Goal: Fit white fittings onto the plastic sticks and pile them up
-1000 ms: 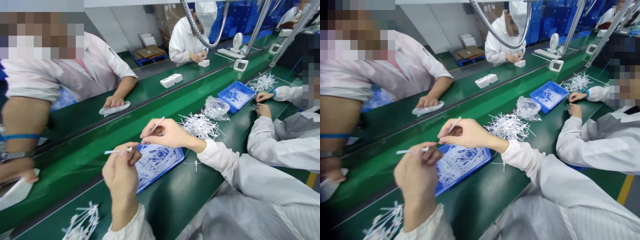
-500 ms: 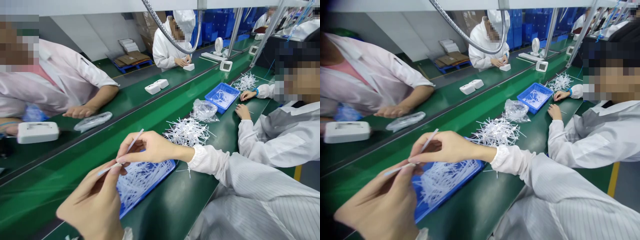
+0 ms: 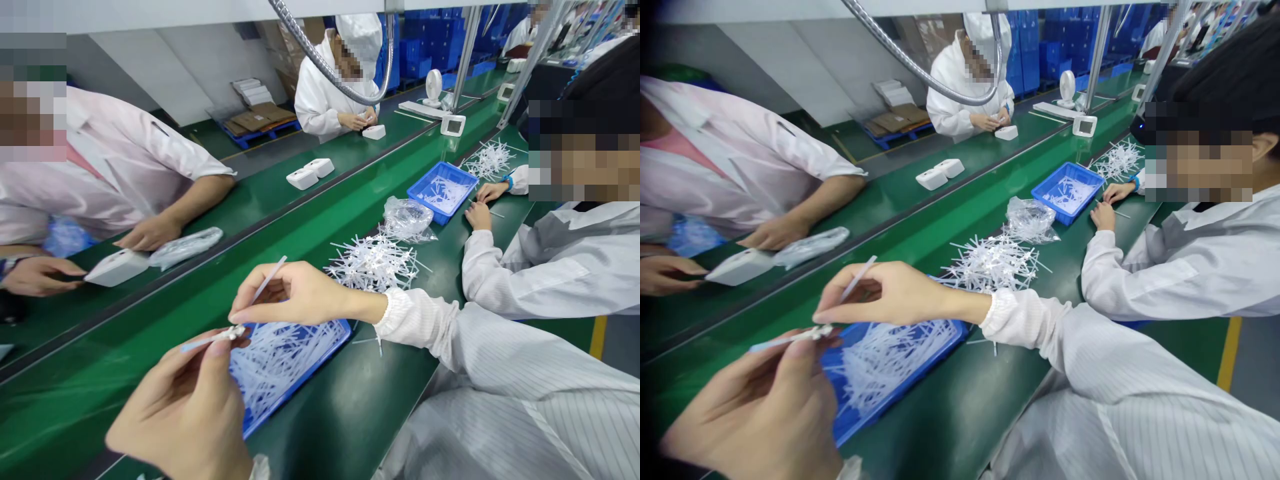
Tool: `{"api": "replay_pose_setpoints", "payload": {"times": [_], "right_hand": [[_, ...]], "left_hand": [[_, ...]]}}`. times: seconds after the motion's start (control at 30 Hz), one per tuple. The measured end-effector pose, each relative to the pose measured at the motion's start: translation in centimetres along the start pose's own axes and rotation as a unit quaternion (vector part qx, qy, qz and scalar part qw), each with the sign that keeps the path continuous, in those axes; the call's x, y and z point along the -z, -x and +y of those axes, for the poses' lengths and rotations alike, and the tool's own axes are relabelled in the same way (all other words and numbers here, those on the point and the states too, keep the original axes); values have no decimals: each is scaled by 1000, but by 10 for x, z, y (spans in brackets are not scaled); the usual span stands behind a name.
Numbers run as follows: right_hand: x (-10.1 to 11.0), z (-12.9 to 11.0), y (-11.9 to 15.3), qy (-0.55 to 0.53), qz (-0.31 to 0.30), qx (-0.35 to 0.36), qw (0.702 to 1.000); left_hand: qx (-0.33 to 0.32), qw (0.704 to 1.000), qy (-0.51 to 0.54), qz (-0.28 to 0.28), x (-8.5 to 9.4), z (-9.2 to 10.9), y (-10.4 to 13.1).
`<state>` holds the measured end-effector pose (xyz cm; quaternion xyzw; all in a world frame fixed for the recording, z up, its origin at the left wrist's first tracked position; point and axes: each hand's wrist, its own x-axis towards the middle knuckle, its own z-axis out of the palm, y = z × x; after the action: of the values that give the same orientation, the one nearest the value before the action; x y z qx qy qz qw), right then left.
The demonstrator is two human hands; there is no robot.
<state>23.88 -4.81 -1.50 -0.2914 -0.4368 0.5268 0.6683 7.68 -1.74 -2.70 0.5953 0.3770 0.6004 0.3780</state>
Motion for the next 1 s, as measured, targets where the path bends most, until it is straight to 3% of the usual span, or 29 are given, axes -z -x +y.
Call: {"api": "replay_pose_setpoints", "payload": {"times": [0.33, 0.6, 0.83, 1.0], "right_hand": [[-10, 0, 2, -66, 26, -85, 994], [-11, 13, -1, -43, 34, -12, 998], [-10, 12, 1, -1, 42, -35, 998], [-13, 16, 1, -25, 52, -36, 998]], "left_hand": [[-7, 1000, -16, 25, 1, -1, -2], [-13, 999, -48, 14, 0, 8, 1], [-1, 998, -57, -4, 1, 13, 2], [-36, 998, -48, 16, 3, 0, 1]]}}
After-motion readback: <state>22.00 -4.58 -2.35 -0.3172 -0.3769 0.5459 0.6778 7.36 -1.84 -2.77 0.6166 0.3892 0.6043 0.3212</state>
